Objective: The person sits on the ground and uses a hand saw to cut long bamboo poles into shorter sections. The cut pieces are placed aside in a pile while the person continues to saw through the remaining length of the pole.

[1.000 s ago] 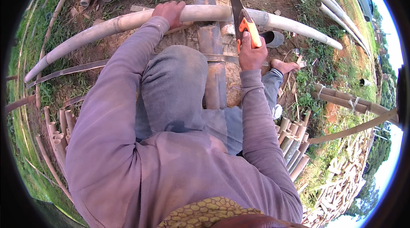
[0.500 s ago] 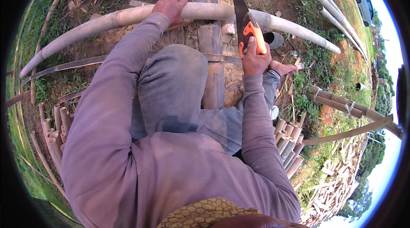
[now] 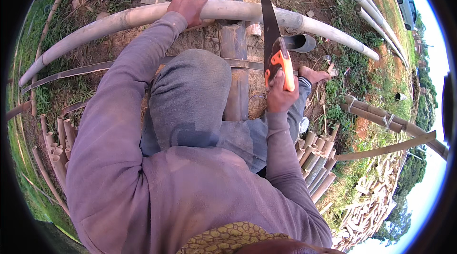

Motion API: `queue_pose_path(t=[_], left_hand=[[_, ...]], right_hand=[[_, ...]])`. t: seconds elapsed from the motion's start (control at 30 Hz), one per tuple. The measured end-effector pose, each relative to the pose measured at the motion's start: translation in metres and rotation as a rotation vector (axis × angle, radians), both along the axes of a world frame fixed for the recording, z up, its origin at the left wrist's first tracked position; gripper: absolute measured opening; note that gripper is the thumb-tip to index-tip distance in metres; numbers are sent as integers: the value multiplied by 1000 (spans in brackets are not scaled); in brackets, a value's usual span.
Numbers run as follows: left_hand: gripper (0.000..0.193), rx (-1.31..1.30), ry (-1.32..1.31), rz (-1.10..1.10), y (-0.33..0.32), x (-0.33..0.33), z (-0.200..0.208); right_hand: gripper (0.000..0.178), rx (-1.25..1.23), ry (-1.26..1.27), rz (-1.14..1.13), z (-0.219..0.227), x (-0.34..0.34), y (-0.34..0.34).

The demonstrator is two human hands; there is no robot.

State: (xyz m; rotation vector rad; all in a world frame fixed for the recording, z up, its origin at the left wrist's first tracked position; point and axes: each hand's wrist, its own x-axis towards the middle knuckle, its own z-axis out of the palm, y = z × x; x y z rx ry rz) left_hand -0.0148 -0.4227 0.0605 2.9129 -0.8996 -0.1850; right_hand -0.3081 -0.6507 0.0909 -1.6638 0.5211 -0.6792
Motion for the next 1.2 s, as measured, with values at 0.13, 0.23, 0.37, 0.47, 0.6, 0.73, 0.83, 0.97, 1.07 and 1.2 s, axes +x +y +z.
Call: queue_pose_path(t=[0.13,0.23,0.37,0.47,0.6,0.73,0.83,0.97,1.07,1.2], left_hand=[[63,17,15,-8,-6,-1,4],[63,31,30,31,0,2,12],[64,44,2,4,5,6,-4],[65,41,7,10,7,-1,-4],[64,-12,33,1,-7,-6,5],[62,12,27,-2,-2,-1,5],[65,38,-9,3,-2,4,8],[64,11,-6,12,7,1,-2],[64,4,-19,-6,8,0,-5],[63,10,7,-29,-6,2,7]], right_hand=[[20,-93,-7,34,7,83,-28],[19,-152,63,27,12,23,-4],[18,-206,54,-2,20,-110,30],[18,-61,-11,-26,18,-117,37],[18,-123,-15,-15,-15,36,-18],[18,-176,3,22,12,83,-11],[20,-131,21,-1,4,-6,3],[26,-106,-7,2,10,-113,34],[26,-35,-36,-17,7,-88,36],[19,-74,-61,16,-4,81,-19]])
